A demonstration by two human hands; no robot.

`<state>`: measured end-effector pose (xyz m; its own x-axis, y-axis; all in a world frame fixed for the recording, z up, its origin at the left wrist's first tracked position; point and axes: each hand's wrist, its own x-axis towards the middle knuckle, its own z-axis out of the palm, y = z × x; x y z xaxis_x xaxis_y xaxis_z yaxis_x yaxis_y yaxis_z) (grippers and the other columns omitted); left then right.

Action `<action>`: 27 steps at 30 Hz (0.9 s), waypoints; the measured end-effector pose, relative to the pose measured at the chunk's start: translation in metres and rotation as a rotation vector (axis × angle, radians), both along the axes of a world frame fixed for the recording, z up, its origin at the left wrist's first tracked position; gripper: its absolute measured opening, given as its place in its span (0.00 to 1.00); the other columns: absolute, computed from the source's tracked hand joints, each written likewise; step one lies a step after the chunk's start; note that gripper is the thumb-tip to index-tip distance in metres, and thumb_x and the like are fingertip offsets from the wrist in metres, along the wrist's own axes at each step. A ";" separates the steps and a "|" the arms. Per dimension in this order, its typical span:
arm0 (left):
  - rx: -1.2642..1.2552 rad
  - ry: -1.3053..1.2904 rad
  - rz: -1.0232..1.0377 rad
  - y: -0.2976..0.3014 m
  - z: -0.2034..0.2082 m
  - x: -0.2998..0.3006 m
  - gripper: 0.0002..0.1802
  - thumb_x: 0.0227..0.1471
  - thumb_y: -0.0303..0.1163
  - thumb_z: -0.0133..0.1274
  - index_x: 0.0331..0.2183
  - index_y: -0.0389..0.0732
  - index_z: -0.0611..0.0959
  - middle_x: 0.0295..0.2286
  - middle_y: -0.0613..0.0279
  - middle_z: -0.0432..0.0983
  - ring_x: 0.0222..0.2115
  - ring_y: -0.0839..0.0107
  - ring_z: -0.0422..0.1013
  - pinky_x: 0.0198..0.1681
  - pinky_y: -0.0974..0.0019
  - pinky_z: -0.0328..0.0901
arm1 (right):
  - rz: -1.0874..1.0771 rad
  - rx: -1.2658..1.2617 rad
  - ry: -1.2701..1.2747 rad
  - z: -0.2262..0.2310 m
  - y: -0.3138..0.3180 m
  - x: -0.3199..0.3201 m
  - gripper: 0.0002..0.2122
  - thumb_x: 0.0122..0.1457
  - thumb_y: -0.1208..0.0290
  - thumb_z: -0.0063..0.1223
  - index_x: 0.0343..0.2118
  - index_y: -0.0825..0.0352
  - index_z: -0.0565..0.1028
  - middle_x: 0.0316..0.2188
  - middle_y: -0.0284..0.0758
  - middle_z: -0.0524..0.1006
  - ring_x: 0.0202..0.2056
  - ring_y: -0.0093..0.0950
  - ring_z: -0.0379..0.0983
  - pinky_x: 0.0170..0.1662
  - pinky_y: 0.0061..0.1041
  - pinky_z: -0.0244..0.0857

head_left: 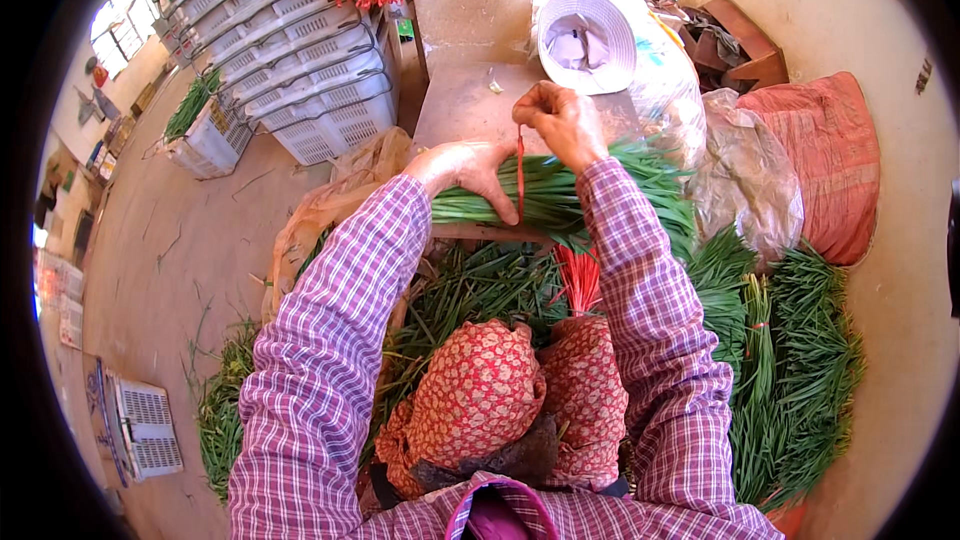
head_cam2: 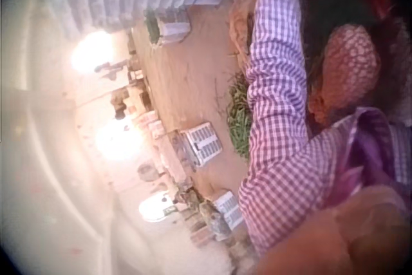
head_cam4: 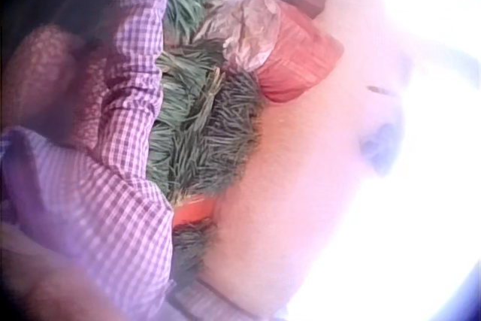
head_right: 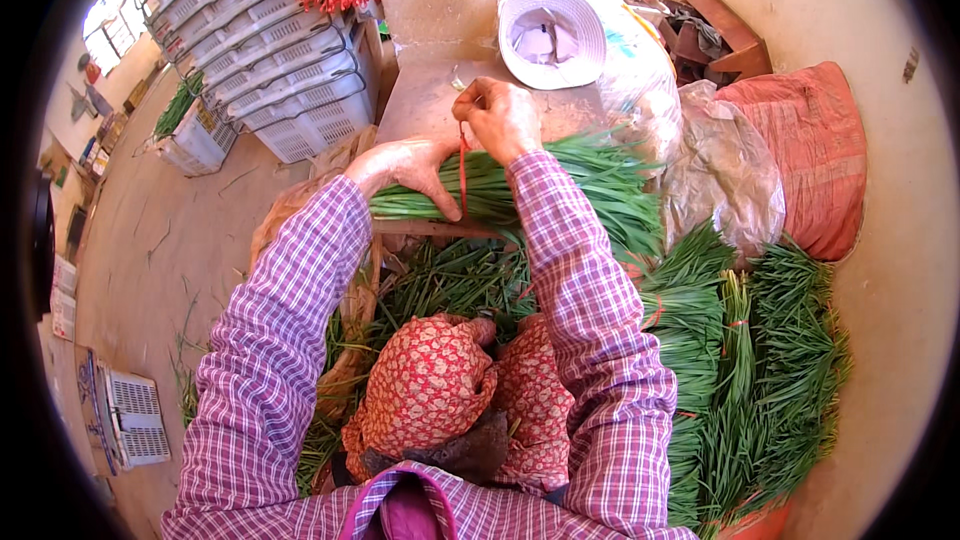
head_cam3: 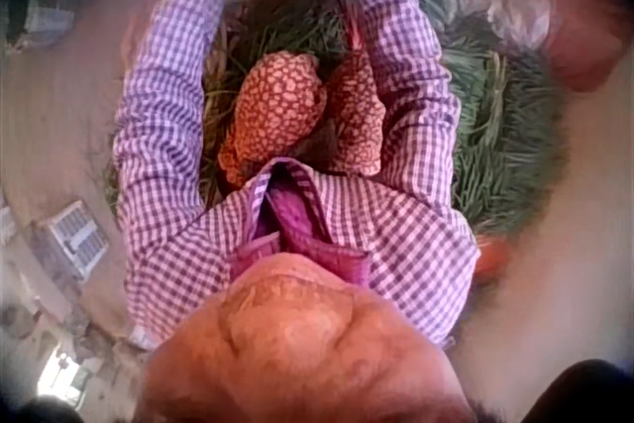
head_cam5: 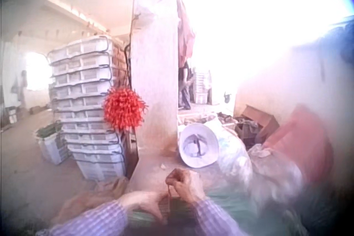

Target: The person bundles green onions by hand, securing them with a red tie and picking through a pile to remove damaged pieces.

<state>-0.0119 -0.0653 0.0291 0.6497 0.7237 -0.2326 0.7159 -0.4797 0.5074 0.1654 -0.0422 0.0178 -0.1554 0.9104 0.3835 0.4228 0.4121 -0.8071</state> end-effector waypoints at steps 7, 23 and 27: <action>0.322 -0.613 0.390 -0.007 -0.026 0.014 0.25 0.41 0.44 0.62 0.34 0.30 0.82 0.29 0.44 0.79 0.34 0.55 0.77 0.37 0.61 0.68 | -0.030 0.000 -0.194 0.031 -0.006 -0.010 0.07 0.48 0.66 0.58 0.30 0.59 0.81 0.24 0.36 0.80 0.29 0.32 0.78 0.38 0.33 0.69; 1.057 -0.337 0.581 -0.034 -0.063 0.035 0.06 0.48 0.31 0.55 0.22 0.41 0.79 0.21 0.57 0.76 0.26 0.56 0.73 0.34 0.56 0.64 | -0.312 0.129 -0.233 0.024 -0.013 0.005 0.14 0.54 0.57 0.58 0.38 0.59 0.81 0.32 0.40 0.81 0.39 0.41 0.77 0.43 0.39 0.68; 1.076 -0.347 0.566 -0.030 -0.068 0.039 0.06 0.47 0.32 0.56 0.23 0.41 0.80 0.21 0.57 0.76 0.26 0.56 0.73 0.34 0.56 0.64 | -0.130 -0.096 -0.350 -0.009 -0.014 0.009 0.21 0.54 0.56 0.57 0.43 0.70 0.78 0.34 0.49 0.79 0.39 0.46 0.76 0.45 0.43 0.67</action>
